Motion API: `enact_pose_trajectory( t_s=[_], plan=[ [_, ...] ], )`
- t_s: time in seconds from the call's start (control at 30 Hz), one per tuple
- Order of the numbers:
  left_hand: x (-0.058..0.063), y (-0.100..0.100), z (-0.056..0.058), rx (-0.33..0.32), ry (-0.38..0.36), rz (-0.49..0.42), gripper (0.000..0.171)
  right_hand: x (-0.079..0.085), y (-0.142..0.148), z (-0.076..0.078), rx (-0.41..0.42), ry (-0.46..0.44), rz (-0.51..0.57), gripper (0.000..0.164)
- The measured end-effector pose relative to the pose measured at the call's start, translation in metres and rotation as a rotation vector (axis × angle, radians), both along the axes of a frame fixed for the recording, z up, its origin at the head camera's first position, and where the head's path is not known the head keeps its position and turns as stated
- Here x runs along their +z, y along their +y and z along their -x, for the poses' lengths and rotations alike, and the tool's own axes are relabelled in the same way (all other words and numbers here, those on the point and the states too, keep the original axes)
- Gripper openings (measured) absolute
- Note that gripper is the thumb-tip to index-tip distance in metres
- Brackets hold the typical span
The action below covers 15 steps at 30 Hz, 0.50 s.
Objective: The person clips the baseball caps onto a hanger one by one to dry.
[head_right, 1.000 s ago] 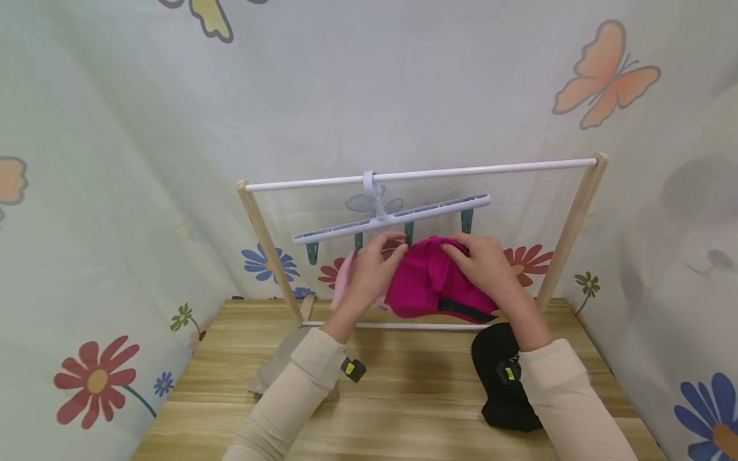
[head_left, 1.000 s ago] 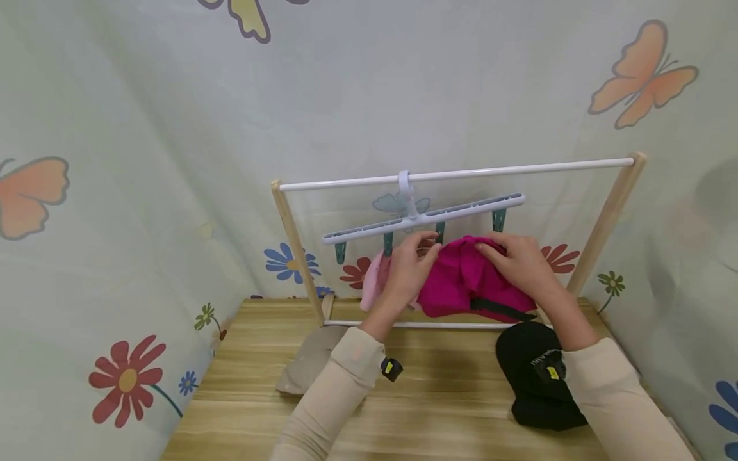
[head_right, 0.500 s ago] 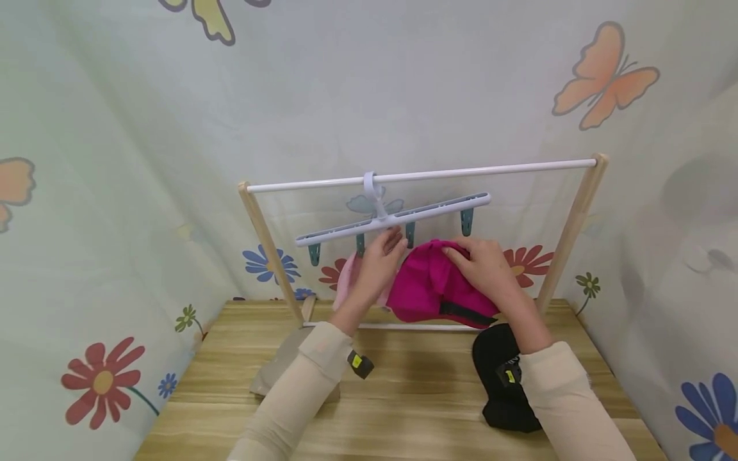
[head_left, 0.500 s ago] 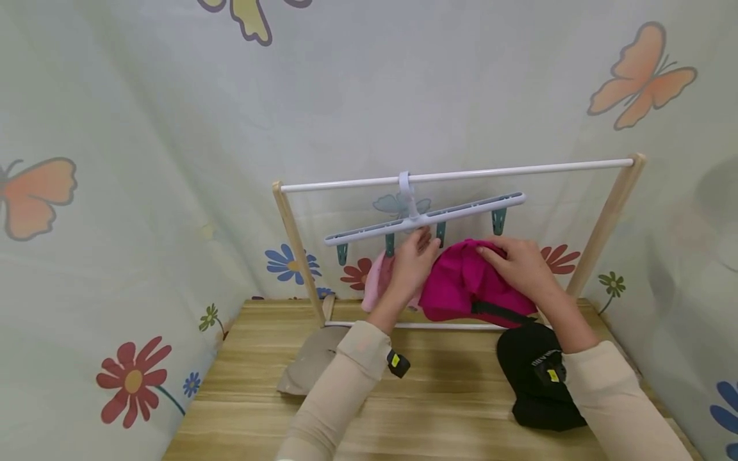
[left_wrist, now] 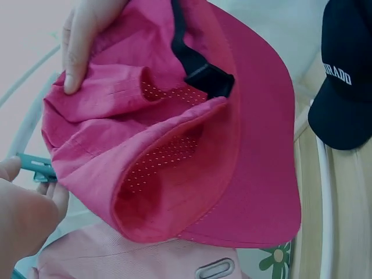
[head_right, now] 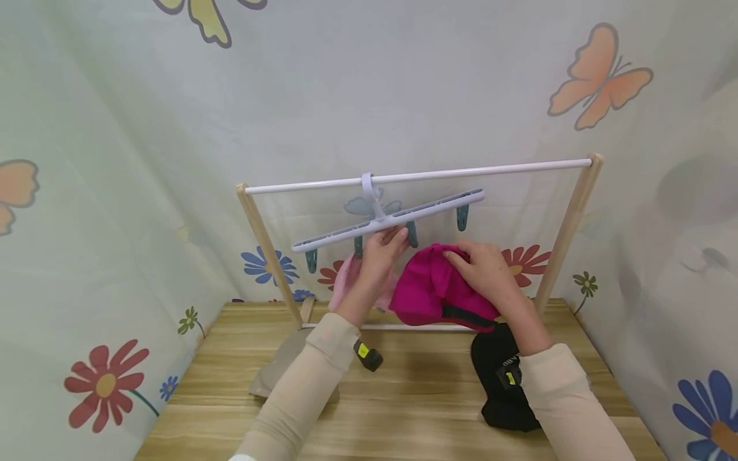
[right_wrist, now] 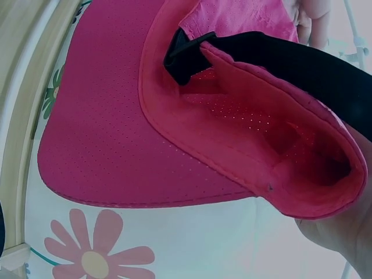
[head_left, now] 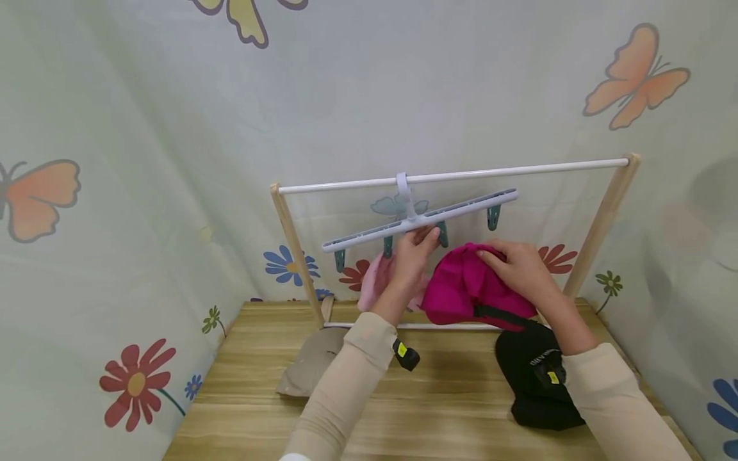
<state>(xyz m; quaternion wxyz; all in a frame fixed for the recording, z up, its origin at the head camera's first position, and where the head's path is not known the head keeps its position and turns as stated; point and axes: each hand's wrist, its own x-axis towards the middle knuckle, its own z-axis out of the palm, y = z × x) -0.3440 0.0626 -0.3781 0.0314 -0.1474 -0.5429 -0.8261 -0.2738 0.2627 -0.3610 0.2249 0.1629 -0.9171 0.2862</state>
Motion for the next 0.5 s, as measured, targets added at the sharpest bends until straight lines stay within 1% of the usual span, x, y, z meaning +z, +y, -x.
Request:
enact_pose_trajectory(
  t_s=[0.07, 0.2, 0.37, 0.5],
  plan=[
    [0.0005, 0.0029, 0.0013, -0.012, -0.019, -0.077, 0.034, -0.0012, 0.0005, 0.0, -0.001, -0.012, 0.001, 0.025],
    [0.0027, 0.007, 0.0031, -0.031, -0.054, -0.127, 0.026, -0.0029, 0.001, 0.0005, -0.009, -0.015, -0.001, 0.025],
    [0.0059, 0.0078, 0.0037, -0.069, -0.083, -0.103, 0.026, -0.0044, -0.0008, 0.0007, -0.017, 0.006, -0.008, 0.023],
    [0.0067, 0.0056, 0.0038, -0.094, -0.081, -0.08, 0.026, -0.0079, -0.003, 0.0008, 0.003, 0.008, -0.011, 0.019]
  ],
)
